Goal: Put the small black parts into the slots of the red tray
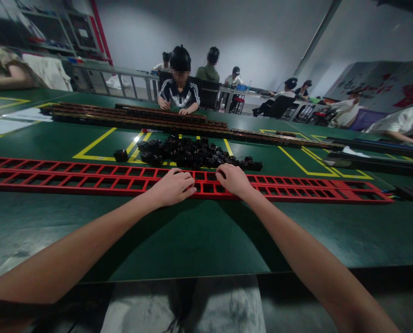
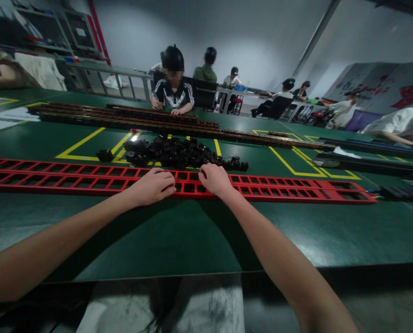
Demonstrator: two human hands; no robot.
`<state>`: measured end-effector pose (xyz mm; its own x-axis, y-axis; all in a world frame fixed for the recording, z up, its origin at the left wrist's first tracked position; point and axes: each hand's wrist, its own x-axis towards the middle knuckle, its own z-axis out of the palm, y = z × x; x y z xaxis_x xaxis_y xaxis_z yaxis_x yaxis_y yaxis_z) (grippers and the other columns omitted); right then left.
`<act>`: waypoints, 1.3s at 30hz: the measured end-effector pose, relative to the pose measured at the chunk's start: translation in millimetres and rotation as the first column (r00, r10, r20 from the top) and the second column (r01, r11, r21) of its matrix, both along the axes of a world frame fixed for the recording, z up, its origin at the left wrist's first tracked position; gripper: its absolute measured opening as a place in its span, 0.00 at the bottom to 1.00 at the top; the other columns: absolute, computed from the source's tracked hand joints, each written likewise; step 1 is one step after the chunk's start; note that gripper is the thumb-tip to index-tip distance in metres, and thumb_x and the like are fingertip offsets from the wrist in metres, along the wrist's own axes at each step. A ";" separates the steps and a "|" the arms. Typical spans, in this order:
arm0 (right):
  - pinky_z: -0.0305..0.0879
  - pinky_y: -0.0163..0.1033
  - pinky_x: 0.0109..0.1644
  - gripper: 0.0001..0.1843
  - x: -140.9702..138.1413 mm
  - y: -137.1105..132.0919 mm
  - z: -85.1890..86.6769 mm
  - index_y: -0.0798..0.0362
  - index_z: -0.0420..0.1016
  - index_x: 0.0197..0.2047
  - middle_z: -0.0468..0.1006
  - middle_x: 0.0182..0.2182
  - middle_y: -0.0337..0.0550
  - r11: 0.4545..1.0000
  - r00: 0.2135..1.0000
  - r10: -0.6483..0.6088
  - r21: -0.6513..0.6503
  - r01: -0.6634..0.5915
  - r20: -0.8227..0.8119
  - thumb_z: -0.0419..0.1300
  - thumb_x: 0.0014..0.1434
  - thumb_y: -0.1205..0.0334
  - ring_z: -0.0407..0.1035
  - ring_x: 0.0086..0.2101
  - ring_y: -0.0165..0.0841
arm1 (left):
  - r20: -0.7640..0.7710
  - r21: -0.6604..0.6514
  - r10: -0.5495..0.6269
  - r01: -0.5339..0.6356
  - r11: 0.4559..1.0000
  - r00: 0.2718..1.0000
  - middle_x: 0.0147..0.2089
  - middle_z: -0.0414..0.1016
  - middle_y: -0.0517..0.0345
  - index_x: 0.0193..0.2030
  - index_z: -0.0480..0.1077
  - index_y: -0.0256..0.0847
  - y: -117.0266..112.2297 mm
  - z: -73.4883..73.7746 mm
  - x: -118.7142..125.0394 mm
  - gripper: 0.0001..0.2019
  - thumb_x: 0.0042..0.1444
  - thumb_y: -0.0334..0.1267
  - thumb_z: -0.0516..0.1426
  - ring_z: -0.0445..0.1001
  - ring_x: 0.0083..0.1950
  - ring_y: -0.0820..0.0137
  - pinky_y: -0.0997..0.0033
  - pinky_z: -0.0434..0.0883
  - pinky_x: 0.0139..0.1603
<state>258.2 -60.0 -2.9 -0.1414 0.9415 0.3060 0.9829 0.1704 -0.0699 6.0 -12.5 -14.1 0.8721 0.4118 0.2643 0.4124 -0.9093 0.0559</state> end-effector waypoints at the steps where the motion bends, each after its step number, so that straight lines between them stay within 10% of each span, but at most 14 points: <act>1: 0.62 0.41 0.46 0.12 0.1 0.1 -0.2 0.53 0.75 0.40 0.79 0.40 0.47 1.000 1.000 0.001 0.002 -0.001 -0.001 0.51 0.68 0.61 0.71 0.41 0.37 | -0.003 -0.002 0.000 -0.001 1.000 1.000 0.46 0.75 0.53 0.42 0.73 0.41 0.1 -0.1 0.1 0.19 0.70 0.48 0.45 0.72 0.48 0.63 0.55 0.58 0.60; 39: 0.62 0.41 0.44 0.13 -0.7 -1.6 2.0 0.52 0.75 0.40 0.79 0.41 0.46 1.000 1.000 -0.018 -0.015 0.018 -0.002 0.52 0.69 0.57 0.72 0.41 0.37 | 0.006 0.020 -0.014 0.014 1.000 1.000 0.45 0.76 0.53 0.42 0.73 0.41 -0.2 -1.1 0.6 0.18 0.70 0.48 0.45 0.72 0.47 0.63 0.54 0.58 0.60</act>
